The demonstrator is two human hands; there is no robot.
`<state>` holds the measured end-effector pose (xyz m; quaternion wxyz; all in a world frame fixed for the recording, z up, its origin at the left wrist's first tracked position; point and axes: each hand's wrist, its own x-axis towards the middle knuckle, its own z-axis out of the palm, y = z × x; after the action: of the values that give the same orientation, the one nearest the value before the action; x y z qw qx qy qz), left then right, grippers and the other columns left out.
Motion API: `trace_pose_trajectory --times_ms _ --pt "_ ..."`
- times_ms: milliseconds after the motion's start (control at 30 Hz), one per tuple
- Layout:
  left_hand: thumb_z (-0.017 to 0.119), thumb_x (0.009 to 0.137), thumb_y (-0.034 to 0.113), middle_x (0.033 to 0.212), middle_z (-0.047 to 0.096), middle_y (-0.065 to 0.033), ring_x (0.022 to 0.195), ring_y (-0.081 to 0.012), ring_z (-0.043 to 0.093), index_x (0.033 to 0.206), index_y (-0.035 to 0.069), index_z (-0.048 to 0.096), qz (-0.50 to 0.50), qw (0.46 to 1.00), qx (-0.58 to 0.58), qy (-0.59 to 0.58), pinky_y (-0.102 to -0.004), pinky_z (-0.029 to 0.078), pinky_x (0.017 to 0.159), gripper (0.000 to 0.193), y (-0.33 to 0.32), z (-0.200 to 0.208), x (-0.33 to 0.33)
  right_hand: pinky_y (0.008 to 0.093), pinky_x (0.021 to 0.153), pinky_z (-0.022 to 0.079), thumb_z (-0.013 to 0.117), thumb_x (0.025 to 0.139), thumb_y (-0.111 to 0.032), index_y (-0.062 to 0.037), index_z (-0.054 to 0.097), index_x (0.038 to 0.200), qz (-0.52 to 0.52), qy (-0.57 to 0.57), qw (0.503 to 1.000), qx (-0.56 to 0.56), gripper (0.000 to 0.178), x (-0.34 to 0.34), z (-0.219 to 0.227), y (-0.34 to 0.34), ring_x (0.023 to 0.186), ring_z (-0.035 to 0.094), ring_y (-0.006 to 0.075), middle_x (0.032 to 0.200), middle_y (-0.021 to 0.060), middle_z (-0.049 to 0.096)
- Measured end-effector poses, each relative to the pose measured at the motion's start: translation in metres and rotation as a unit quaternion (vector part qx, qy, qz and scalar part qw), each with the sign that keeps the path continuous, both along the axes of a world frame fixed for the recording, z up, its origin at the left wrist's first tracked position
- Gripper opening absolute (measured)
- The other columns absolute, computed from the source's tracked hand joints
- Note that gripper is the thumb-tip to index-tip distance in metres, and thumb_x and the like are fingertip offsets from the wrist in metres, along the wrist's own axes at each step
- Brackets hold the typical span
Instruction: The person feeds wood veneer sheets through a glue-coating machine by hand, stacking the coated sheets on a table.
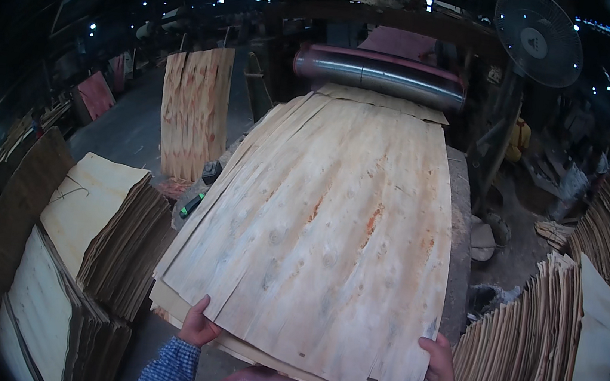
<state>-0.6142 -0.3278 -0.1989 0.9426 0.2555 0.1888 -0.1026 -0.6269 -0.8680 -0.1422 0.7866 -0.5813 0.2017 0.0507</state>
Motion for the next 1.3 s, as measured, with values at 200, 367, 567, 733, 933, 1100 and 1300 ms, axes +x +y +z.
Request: trace_pose_trajectory --times_ms 200,367,567,733,933,1100,1300 --pt "0.047 0.102 0.029 0.144 0.047 -0.0189 0.132 -0.0342 0.048 0.144 -0.001 0.034 -0.016 0.997 0.021 0.073 -0.0501 0.039 0.111 0.053 -0.001 0.0 -0.005 0.0386 0.094 0.053 0.06 0.08 -0.009 0.0045 0.058 0.124 -0.044 -0.051 0.997 0.047 0.046 -0.001 0.063 0.018 0.104 0.066 0.0281 0.114 0.0173 0.067" --pt "0.049 0.103 0.031 0.128 0.06 -0.0192 0.113 -0.0308 0.062 0.137 -0.003 0.042 -0.096 0.985 0.056 0.131 -0.0423 0.053 0.096 0.049 -0.017 -0.002 0.026 0.0372 0.09 0.054 0.052 0.086 -0.004 0.0076 0.056 0.125 -0.027 -0.023 0.999 0.016 0.04 0.024 -0.002 -0.02 0.097 0.068 0.0277 0.112 0.017 0.068" --pt "0.063 0.096 0.025 0.104 0.072 -0.0123 0.085 -0.0179 0.071 0.109 0.0 0.066 -0.238 0.858 0.447 0.086 -0.0287 0.057 0.075 0.029 0.053 0.056 0.012 0.04 0.096 0.051 0.052 0.089 -0.005 0.005 0.051 0.131 -0.061 0.013 0.997 0.038 0.044 -0.024 -0.049 -0.022 0.112 0.062 0.0279 0.123 0.0173 0.062" --pt "0.077 0.08 0.026 0.118 0.063 -0.016 0.11 -0.026 0.06 0.124 0.0 0.059 0.143 0.646 0.749 0.026 -0.0373 0.048 0.095 0.053 0.147 0.014 0.141 0.0486 0.112 0.037 0.063 0.093 -0.035 -0.0064 0.048 0.139 -0.244 -0.091 0.922 0.286 0.057 -0.055 -0.048 0.021 0.128 0.05 0.0316 0.138 0.0106 0.055" --pt "0.078 0.076 0.03 0.129 0.053 -0.0191 0.123 -0.0349 0.05 0.131 0.007 0.053 0.001 0.531 0.848 0.008 -0.0415 0.042 0.104 0.064 0.158 -0.024 0.232 0.0517 0.111 0.037 0.061 0.094 -0.034 -0.0123 0.043 0.144 -0.379 -0.103 0.859 0.328 0.057 -0.032 -0.038 0.132 0.131 0.046 0.029 0.144 0.0101 0.049" --pt "0.067 0.084 0.031 0.12 0.056 -0.0228 0.114 -0.0365 0.055 0.121 0.003 0.058 -0.045 0.489 0.871 -0.021 -0.0426 0.046 0.098 0.047 0.175 -0.014 0.248 0.0528 0.109 0.039 0.06 0.095 -0.031 -0.0136 0.051 0.137 -0.396 -0.126 0.86 0.297 0.046 -0.049 -0.05 0.146 0.128 0.049 0.0281 0.139 0.0105 0.053" --pt "0.048 0.093 0.029 0.084 0.061 -0.0274 0.09 -0.041 0.063 0.095 -0.005 0.062 -0.094 0.643 0.76 0.013 -0.0456 0.049 0.081 0.037 0.233 0.012 0.274 0.0554 0.107 0.041 0.059 0.097 -0.03 -0.0134 0.051 0.135 -0.263 -0.034 0.86 0.437 0.043 -0.053 -0.061 0.22 0.128 0.049 0.0296 0.138 0.011 0.054"
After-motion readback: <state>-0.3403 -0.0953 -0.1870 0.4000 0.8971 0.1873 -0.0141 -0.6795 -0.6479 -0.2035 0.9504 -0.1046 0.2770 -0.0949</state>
